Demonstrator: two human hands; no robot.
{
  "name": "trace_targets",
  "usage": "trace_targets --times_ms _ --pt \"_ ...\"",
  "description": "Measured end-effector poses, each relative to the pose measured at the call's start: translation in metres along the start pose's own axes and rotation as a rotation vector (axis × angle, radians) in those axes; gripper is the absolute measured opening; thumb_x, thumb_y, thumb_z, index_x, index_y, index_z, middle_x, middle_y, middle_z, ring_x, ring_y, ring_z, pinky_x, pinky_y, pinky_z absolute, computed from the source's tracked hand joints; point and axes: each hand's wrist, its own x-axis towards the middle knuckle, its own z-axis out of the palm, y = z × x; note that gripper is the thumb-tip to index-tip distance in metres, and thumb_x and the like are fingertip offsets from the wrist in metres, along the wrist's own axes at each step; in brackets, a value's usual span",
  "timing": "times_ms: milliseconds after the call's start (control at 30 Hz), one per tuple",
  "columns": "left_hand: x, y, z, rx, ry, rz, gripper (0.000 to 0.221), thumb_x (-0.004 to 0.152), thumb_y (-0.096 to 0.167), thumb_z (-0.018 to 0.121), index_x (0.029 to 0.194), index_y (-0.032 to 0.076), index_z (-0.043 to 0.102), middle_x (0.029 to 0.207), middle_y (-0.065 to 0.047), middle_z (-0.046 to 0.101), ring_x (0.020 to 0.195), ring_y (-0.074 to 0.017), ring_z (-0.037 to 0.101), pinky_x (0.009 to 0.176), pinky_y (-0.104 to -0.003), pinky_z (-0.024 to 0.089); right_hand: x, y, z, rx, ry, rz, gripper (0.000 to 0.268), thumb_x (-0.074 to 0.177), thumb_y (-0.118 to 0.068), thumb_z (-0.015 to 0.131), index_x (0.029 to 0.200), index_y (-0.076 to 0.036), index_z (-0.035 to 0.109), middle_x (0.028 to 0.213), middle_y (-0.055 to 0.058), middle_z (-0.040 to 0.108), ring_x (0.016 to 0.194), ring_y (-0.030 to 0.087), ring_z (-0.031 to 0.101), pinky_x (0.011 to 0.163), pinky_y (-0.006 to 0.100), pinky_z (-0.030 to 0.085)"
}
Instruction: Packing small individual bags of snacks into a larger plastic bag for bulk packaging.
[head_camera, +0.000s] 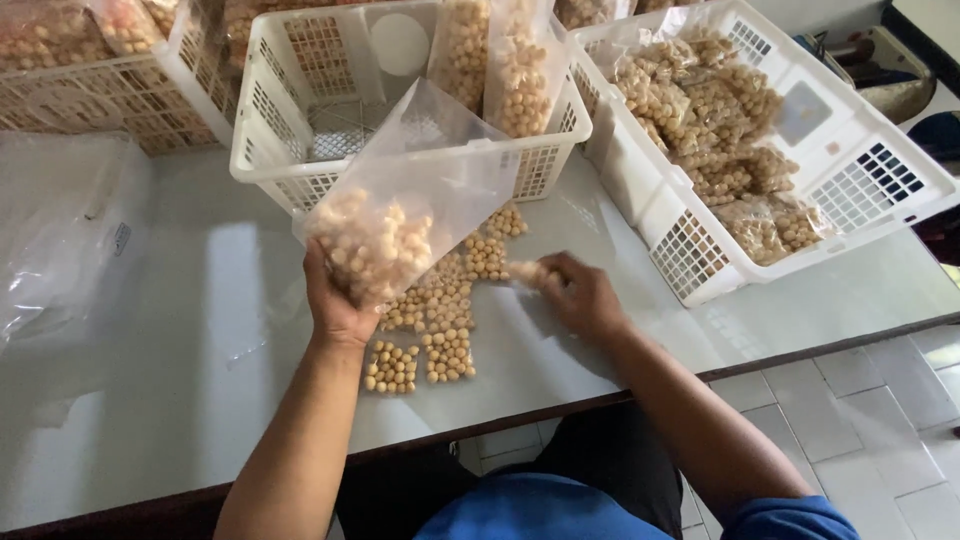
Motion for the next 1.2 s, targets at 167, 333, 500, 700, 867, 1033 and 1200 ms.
trace_targets --times_ms 167,333,500,700,867,1033,1200 --pt "0.007 -0.003 -0.011 0.018 -0.025 -0.001 0.047 0.092 0.068 0.089 0.111 0.026 0.089 0.115 -0.001 0.092 0.115 -0.0276 0.09 0.116 -0.055 0.073 0.038 0.06 -0.011 0.987 0.342 0.182 0.034 0.127 -0.033 0.05 0.124 -0.014 0.079 0.092 0.008 0.082 0.084 0.023 0.077 0.083 0.037 0.06" --pt "0.005 -0.005 -0.008 0.03 -0.023 -0.002 0.05 0.089 0.071 0.09 0.114 0.028 0.089 0.119 -0.001 0.093 0.118 -0.0273 0.09 0.116 -0.055 0.073 0.032 0.081 -0.008 1.233 0.365 0.074 0.022 0.125 -0.025 0.066 0.136 -0.007 0.071 0.115 0.009 0.081 0.106 0.023 0.082 0.094 0.04 0.066" --pt "0.001 -0.002 -0.001 0.011 -0.021 -0.027 0.048 0.09 0.069 0.09 0.112 0.027 0.089 0.118 0.0 0.092 0.118 -0.0268 0.09 0.116 -0.055 0.074 0.032 0.089 -0.004 1.145 0.41 0.052 0.014 0.121 -0.011 0.073 0.131 -0.001 0.074 0.122 0.015 0.085 0.113 0.027 0.084 0.101 0.044 0.07" --pt "-0.011 0.0 0.013 0.033 -0.005 -0.003 0.036 0.09 0.065 0.093 0.101 0.031 0.087 0.097 0.006 0.09 0.096 -0.0179 0.09 0.099 -0.042 0.08 0.025 0.069 -0.009 1.074 0.416 0.118 0.032 0.122 -0.018 0.073 0.149 -0.003 0.066 0.11 0.008 0.078 0.093 0.019 0.081 0.078 0.032 0.069" --pt "0.004 -0.008 -0.006 0.064 0.005 0.014 0.039 0.092 0.067 0.09 0.101 0.03 0.085 0.099 0.004 0.09 0.097 -0.0201 0.09 0.1 -0.046 0.079 0.025 0.055 -0.011 1.012 0.471 0.151 0.024 0.127 -0.017 0.06 0.142 -0.005 0.074 0.099 0.008 0.07 0.083 0.015 0.068 0.074 0.03 0.063" --pt "0.017 -0.011 -0.025 0.068 -0.028 -0.038 0.045 0.09 0.069 0.092 0.105 0.027 0.086 0.104 0.0 0.091 0.102 -0.0267 0.091 0.1 -0.052 0.078 0.011 0.0 -0.072 0.878 0.508 -0.196 0.05 0.115 -0.002 0.072 0.163 0.0 0.058 0.119 0.018 0.07 0.107 0.024 0.074 0.1 0.037 0.064" --pt "0.034 -0.023 -0.057 0.079 -0.059 -0.061 0.042 0.094 0.065 0.091 0.107 0.025 0.087 0.106 -0.002 0.091 0.105 -0.0288 0.09 0.101 -0.053 0.077 0.008 -0.132 -0.14 0.265 0.472 -0.745 0.033 0.105 0.013 0.09 0.125 0.015 0.065 0.13 0.039 0.079 0.123 0.055 0.084 0.106 0.054 0.066"
